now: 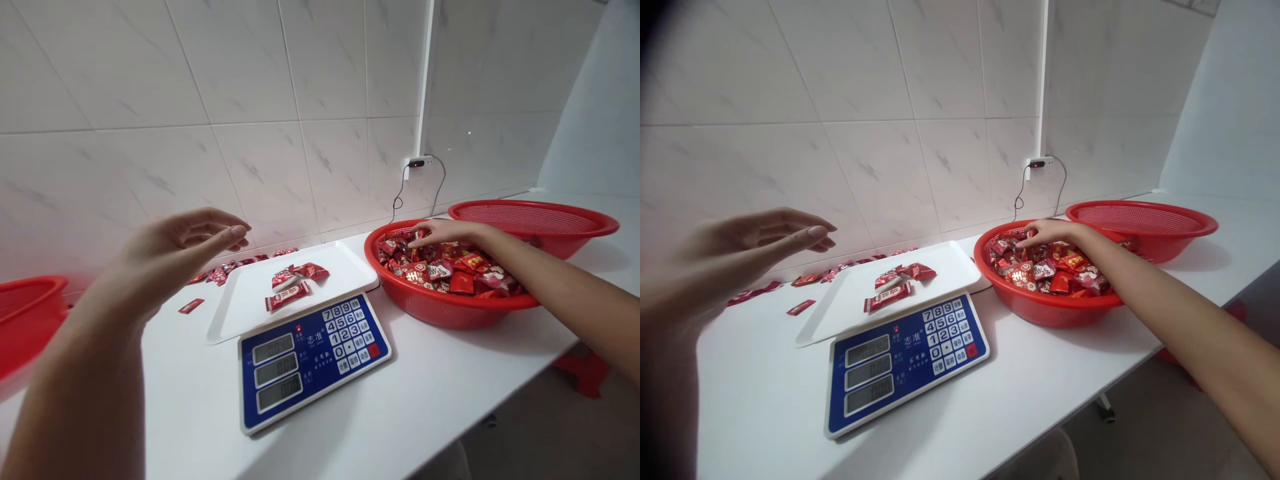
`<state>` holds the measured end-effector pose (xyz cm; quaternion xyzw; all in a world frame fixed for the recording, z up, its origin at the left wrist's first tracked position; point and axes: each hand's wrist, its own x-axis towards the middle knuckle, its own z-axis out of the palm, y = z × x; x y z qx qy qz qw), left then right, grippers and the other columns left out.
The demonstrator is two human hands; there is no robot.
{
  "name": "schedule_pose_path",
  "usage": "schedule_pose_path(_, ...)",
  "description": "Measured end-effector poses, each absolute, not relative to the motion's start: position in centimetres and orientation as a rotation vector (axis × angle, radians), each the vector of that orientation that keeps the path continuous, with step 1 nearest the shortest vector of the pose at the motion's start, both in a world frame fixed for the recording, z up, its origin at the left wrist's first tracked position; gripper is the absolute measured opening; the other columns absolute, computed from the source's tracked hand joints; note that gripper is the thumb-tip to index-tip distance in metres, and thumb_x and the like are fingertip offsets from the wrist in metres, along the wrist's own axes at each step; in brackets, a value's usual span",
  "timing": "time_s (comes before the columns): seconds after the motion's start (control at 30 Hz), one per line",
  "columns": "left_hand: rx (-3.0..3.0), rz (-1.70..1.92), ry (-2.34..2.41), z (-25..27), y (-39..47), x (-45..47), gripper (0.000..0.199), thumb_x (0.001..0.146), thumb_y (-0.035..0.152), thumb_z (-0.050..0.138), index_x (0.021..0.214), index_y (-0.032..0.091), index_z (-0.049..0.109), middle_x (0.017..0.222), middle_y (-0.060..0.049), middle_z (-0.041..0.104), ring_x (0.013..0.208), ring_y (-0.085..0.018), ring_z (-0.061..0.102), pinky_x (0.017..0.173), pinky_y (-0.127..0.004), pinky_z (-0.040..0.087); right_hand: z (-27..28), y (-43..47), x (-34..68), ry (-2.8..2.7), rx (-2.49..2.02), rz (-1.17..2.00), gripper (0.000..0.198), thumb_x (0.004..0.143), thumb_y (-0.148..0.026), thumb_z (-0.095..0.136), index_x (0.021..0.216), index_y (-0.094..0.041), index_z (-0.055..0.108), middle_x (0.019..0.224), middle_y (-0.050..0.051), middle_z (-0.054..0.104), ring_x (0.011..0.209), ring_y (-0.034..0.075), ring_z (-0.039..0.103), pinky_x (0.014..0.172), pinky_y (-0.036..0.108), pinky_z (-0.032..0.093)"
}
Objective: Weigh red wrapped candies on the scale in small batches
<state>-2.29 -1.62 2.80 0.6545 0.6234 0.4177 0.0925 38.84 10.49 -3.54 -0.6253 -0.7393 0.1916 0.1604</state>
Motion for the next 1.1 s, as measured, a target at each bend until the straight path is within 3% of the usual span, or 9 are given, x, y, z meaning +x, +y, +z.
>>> schedule_pose_path(0.13, 1.986, 1.231, 1.851, 2.7, -1.4, -2.5, 0.043, 0.066, 0.063, 0.066, 0.091, 0.028, 0.073, 0.085, -0.002, 0.077, 0.083, -0.019, 0.070, 0.048, -0.019, 0.033, -3.0, 10.1, 40.1, -2.071, -1.995, 0.618, 0.097, 0.051, -0.059, 0.080, 0.137, -0.021, 0.056, 0.135, 0.016, 0.061, 0.116, 0.038, 0.060, 0.094, 0.047, 0.052)
schedule_pose_path(0.2, 1.979, 1.237, 1.837, 2.8, -1.4, -2.5, 0.044, 0.066, 0.064, 0.066, 0.090, 0.028, 0.072, 0.084, -0.002, 0.077, 0.082, -0.019, 0.069, 0.048, -0.019, 0.033, -2.8, 9.9, 40.4, -2.101, -2.058, 0.603, 0.107, 0.046, -0.054, 0.083, 0.142, -0.020, 0.052, 0.138, 0.017, 0.058, 0.121, 0.039, 0.057, 0.096, 0.047, 0.050)
schedule_pose_path(0.4, 1.936, 1.165, 1.847, 3.1, -2.0, -1.6, 0.037, 0.072, 0.057, 0.066, 0.091, 0.026, 0.072, 0.089, -0.004, 0.078, 0.088, -0.019, 0.069, 0.050, -0.019, 0.034, -2.7, 9.3, 39.8, -2.253, -1.871, 0.659, 0.078, 0.050, -0.040, 0.078, 0.125, -0.022, 0.066, 0.112, 0.013, 0.071, 0.107, 0.036, 0.064, 0.084, 0.043, 0.054)
schedule_pose_path(0.6, 1.946, 1.181, 1.848, 3.0, -2.0, -1.8, 0.033, 0.075, 0.056, 0.067, 0.093, 0.028, 0.071, 0.090, -0.003, 0.077, 0.092, -0.020, 0.069, 0.055, -0.020, 0.039, -2.4, 9.6, 39.4, -2.024, -1.654, 0.564, 0.066, 0.057, -0.030, 0.075, 0.122, -0.023, 0.068, 0.106, 0.008, 0.072, 0.094, 0.027, 0.067, 0.081, 0.038, 0.054)
schedule_pose_path(0.7, 1.932, 1.212, 1.841, 3.0, -2.1, -1.8, 0.033, 0.075, 0.054, 0.067, 0.093, 0.027, 0.071, 0.090, -0.004, 0.077, 0.093, -0.021, 0.069, 0.056, -0.020, 0.040, -2.1, 9.1, 39.1, -1.976, -1.539, 0.726, 0.053, 0.059, -0.034, 0.076, 0.111, -0.021, 0.073, 0.105, 0.008, 0.073, 0.090, 0.024, 0.067, 0.081, 0.036, 0.054)
schedule_pose_path(0.83, 1.935, 1.197, 1.831, 3.0, -2.2, -1.8, 0.031, 0.076, 0.053, 0.068, 0.092, 0.027, 0.071, 0.090, -0.003, 0.077, 0.093, -0.019, 0.069, 0.053, -0.019, 0.037, -1.7, 8.0, 38.2, -2.147, -1.492, 1.031, 0.036, 0.064, -0.044, 0.078, 0.092, -0.020, 0.077, 0.087, 0.007, 0.074, 0.081, 0.022, 0.067, 0.076, 0.033, 0.053)
schedule_pose_path(0.97, 1.958, 1.174, 1.839, 2.9, -2.1, -1.9, 0.031, 0.078, 0.053, 0.066, 0.094, 0.027, 0.071, 0.092, -0.004, 0.077, 0.092, -0.019, 0.069, 0.053, -0.019, 0.037, -2.0, 7.8, 36.7, -2.444, -1.398, 1.048, 0.028, 0.071, -0.047, 0.075, 0.082, -0.022, 0.078, 0.092, 0.005, 0.074, 0.093, 0.022, 0.067, 0.087, 0.032, 0.049)
schedule_pose_path(1.1, 1.975, 1.173, 1.826, 2.9, -2.1, -1.8, 0.030, 0.079, 0.050, 0.066, 0.094, 0.025, 0.071, 0.088, -0.005, 0.077, 0.089, -0.021, 0.069, 0.054, -0.020, 0.039, -2.6, 7.8, 35.0, -2.584, -1.413, 1.076, 0.030, 0.067, -0.041, 0.079, 0.091, -0.025, 0.078, 0.101, 0.003, 0.074, 0.103, 0.023, 0.065, 0.091, 0.032, 0.047)
